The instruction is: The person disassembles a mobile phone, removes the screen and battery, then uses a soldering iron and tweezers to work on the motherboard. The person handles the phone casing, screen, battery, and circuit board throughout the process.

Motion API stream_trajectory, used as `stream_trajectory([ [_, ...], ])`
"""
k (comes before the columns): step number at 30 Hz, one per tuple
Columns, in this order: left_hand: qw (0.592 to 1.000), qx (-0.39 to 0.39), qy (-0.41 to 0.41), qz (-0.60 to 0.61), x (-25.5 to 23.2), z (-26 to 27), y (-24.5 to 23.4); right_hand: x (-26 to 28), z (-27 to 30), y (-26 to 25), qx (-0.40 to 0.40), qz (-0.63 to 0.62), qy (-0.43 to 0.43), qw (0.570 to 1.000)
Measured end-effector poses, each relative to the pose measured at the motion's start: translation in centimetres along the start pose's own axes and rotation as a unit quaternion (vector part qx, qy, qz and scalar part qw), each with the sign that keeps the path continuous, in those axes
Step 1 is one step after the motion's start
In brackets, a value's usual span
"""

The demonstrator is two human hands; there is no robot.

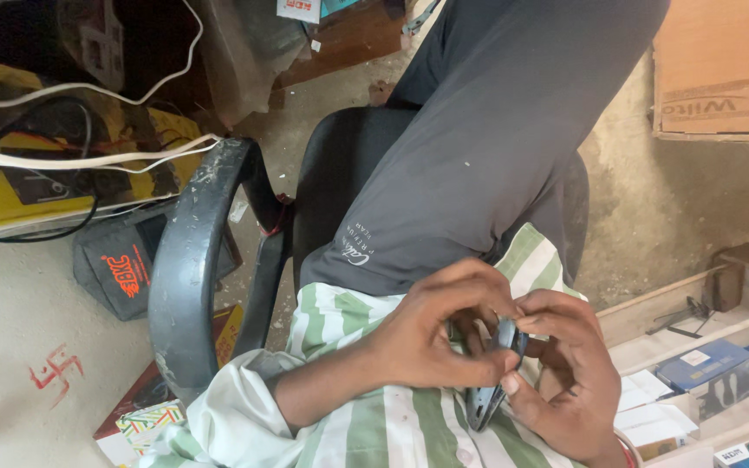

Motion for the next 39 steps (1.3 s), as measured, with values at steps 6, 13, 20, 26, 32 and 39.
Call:
stream_trajectory([
  [6, 0.966, -0.073, 0.219, -0.115, -5.1, 1.4, -1.1, 1.2, -1.7, -0.4, -0.051, 0.02, -0.033, 0.998],
  [13, 0.979, -0.056, 0.174, -0.088, -5.5, 1.0, -2.0, 2.5, -3.9, -0.2, -0.003, 0.101, -0.152, 0.983],
  [20, 0.995, -0.069, 0.069, 0.018, -3.3, 0.0, -3.1, 3.1, -5.3, 0.8, 0.001, 0.186, -0.2, 0.962],
  [26, 0.987, -0.11, 0.034, -0.112, -2.3, -0.7, -4.0, 1.8, -6.2, 1.7, -0.017, 0.245, -0.213, 0.946],
  [32, 0.983, -0.12, 0.018, -0.138, -0.8, -1.4, -4.2, -0.2, -5.7, 1.9, -0.017, 0.27, -0.19, 0.944],
  [39, 0.979, -0.121, 0.038, -0.157, 0.0, -1.1, -3.8, -1.0, -4.8, 2.0, -0.011, 0.267, -0.219, 0.939],
])
Point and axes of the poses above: each hand's wrist, its own z-axis away from the middle knuckle, its own y-axis out of the palm, x = y × z, the point moved 8 cm from there along -z, towards the middle knuckle, and after that the axes turned 3 degrees about -x, right-handed, at the moved point
